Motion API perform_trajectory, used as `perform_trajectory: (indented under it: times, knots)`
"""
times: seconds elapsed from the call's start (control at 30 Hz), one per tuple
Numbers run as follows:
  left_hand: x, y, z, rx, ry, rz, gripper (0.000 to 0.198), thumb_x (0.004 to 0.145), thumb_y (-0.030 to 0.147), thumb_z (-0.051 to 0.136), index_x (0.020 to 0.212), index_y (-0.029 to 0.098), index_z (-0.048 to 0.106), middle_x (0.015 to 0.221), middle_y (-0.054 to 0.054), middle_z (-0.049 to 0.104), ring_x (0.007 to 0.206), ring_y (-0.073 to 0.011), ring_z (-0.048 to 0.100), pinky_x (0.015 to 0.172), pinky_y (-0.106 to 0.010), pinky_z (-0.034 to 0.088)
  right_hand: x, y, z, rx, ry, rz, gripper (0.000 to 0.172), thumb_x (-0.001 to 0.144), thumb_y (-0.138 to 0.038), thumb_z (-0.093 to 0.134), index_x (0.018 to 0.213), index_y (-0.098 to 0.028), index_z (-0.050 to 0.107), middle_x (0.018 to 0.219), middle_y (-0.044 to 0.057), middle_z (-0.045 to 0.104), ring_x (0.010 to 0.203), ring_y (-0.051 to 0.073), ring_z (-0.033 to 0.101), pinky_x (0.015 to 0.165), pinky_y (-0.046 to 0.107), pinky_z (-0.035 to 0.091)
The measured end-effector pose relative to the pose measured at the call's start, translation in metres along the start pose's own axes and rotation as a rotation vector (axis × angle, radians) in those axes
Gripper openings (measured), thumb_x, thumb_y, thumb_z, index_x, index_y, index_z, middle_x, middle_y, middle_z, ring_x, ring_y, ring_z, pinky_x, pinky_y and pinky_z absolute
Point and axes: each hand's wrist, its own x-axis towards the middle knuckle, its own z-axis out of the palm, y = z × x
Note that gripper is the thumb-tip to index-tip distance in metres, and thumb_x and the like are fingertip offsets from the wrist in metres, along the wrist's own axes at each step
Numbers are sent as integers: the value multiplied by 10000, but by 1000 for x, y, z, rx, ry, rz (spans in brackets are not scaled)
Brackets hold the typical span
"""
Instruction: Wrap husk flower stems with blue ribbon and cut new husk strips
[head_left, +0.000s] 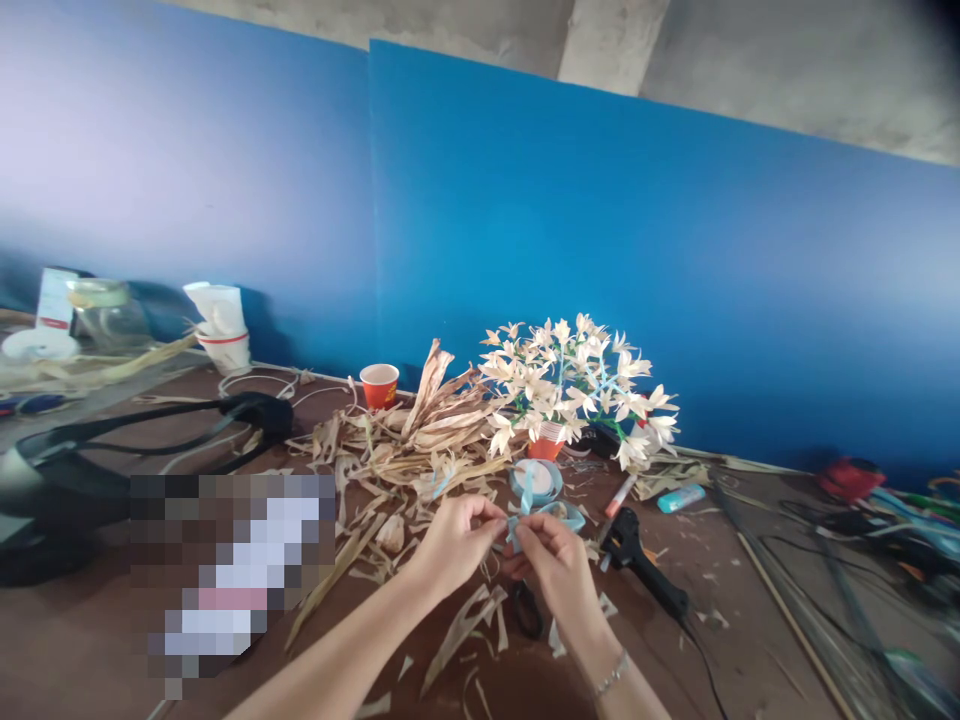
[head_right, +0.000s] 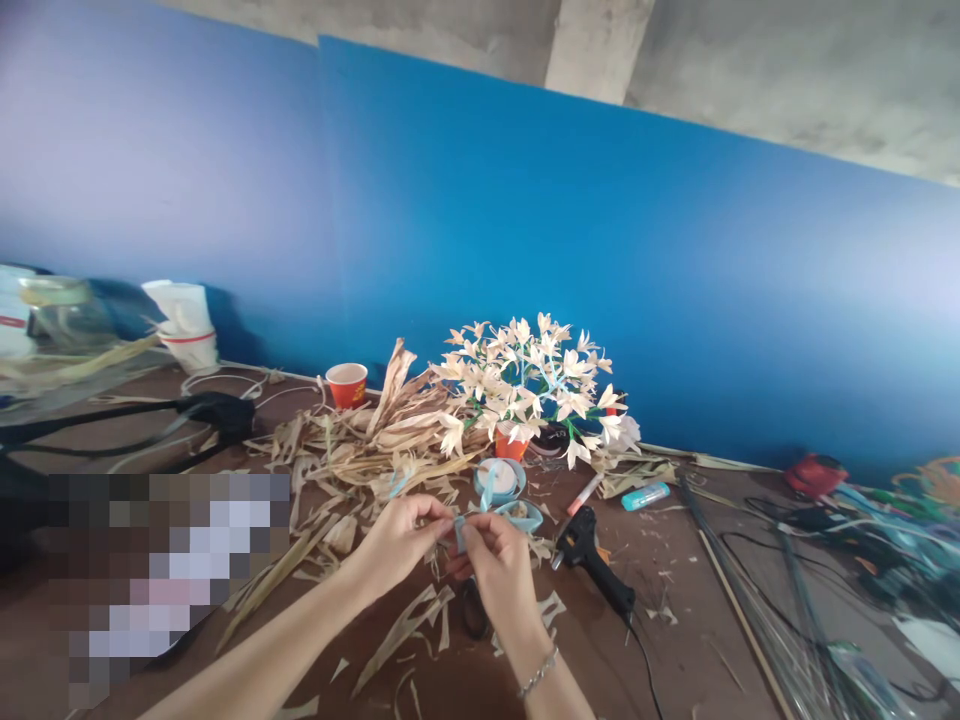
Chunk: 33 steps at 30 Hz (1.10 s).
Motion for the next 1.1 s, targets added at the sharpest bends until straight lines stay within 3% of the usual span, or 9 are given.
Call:
perform_trajectory:
  times: [0.27,0.77,1.1]
  knots:
    - [1,-3,1,-82,-12,-33,128,678,244,563,694,134,625,654,-34,643,609,-149,554,569,-240,399,-2,-3,1,-17,11,-19,230,736,-383,591,724,-153,580,576,1,599,470,124,567,469,223,468]
    - [-1,-1,5,66,119,34,131,674,251,549,672,158,640,673,-37,669,672,-197,605,631,-274,432,-2,-3,3,12,61,5,275,677,-410,647,756,-152,595,579,8,618,482,134,569,480,232,459]
    - [0,-1,4,75,84,44,137,684,261,547,675,162,642,680,-36,668,667,-194,599,607,-264,422,-2,-6,2,-28,83,-3,255,706,-417,613,700,-162,607,574,-5,596,446,130,562,443,224,437]
